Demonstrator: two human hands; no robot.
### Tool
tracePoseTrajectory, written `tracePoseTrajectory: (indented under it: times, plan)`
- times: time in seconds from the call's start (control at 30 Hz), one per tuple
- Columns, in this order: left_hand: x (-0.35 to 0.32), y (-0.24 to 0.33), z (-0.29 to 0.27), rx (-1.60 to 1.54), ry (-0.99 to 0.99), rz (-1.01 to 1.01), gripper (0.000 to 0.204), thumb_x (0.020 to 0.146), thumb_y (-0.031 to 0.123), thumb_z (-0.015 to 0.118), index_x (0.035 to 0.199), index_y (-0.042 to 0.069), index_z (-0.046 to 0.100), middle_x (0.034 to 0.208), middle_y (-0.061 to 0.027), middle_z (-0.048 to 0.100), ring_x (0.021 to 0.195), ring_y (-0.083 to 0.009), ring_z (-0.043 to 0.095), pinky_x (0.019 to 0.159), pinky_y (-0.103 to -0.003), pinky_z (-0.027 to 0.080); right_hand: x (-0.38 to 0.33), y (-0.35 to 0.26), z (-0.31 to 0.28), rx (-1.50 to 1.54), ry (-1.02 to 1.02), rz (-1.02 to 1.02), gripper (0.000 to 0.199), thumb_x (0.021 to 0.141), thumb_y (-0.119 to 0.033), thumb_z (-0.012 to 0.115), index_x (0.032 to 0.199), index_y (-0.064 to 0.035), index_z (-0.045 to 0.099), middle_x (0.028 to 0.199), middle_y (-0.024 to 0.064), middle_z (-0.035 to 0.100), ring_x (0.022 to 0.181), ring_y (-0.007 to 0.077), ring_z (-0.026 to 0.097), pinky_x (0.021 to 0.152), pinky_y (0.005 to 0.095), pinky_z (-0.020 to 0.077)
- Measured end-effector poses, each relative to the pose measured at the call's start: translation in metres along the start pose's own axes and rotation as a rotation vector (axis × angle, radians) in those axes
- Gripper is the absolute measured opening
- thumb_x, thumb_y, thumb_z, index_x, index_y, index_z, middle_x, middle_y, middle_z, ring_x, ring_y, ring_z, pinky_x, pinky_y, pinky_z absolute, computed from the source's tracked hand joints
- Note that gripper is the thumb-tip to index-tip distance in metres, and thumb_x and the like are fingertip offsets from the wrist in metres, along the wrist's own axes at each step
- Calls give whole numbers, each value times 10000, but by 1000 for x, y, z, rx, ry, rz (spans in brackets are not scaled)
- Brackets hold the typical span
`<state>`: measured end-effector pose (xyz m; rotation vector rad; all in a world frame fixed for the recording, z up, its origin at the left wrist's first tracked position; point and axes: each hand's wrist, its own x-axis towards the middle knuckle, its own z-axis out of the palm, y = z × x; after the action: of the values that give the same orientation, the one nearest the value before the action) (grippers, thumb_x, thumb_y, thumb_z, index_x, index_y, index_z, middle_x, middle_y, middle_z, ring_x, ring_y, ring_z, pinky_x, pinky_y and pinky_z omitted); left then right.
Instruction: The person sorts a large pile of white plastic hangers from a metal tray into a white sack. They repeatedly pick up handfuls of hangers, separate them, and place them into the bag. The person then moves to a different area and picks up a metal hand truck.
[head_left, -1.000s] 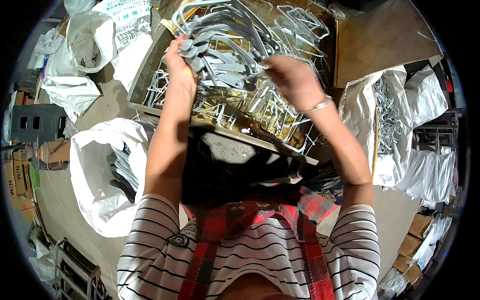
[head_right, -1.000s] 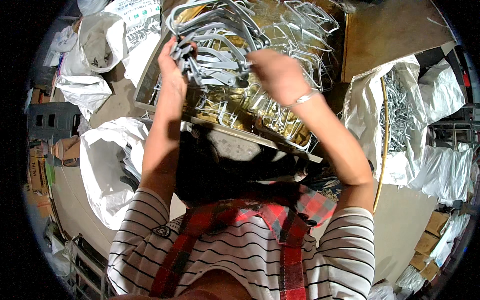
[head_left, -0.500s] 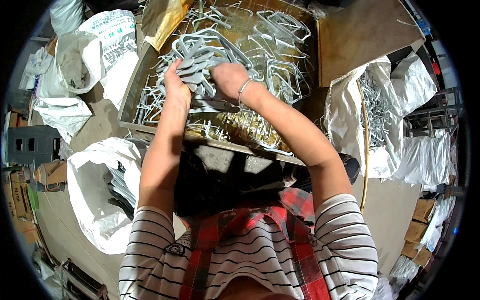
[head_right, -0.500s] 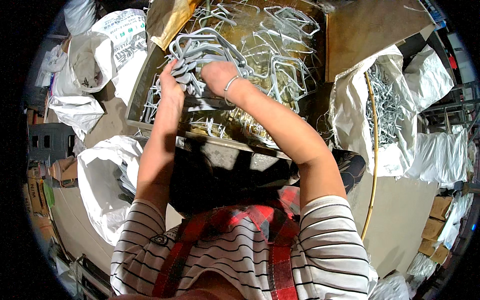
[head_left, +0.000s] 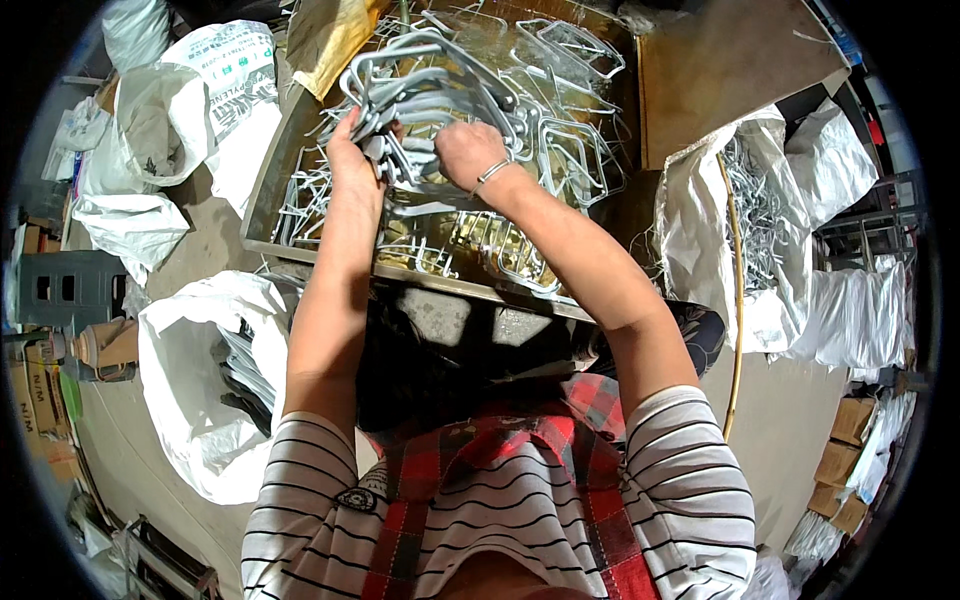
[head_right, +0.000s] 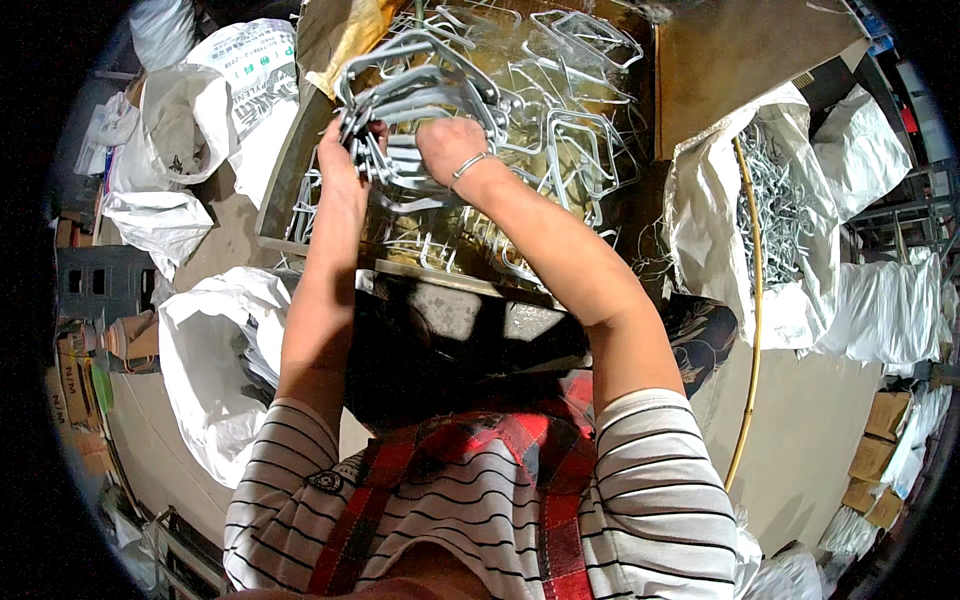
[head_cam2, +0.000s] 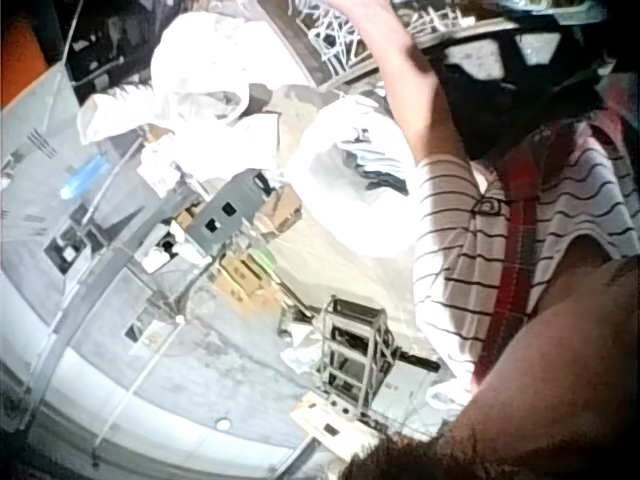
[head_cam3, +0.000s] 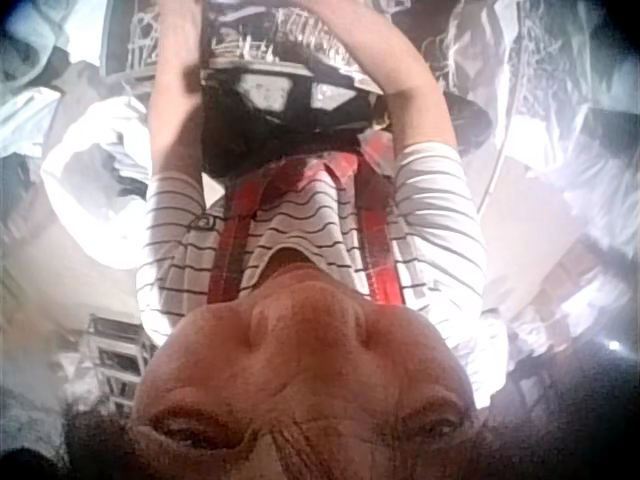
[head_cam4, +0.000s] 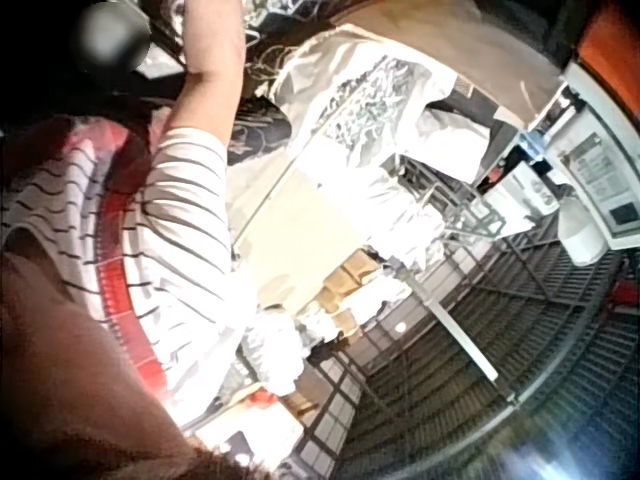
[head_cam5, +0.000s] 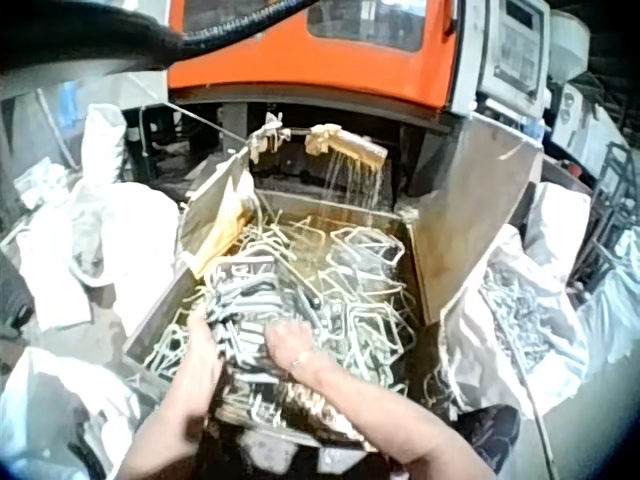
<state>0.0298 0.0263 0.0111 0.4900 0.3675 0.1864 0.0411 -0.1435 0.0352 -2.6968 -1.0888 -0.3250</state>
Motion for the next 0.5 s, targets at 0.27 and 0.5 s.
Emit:
tracePoseTrajectory:
  times: [0.27,0.5]
  plan:
    - [-15,11,25,144,-8,-18,274,892,242,419,872,12,566,680,-145,615,565,-250,606,506,-336,517,-23,-26,-17,-191,60,-153,90,688,-86,546,692,-19,606,691,135,593,613,263,624,523,357,490]
    - [-6,8,9,18,-144,-178,308,914,224,354,906,-31,526,712,-152,604,569,-245,607,518,-322,539,-55,-34,-39,-149,-34,-117,114,750,-144,569,771,-33,551,723,106,552,619,270,610,528,382,474]
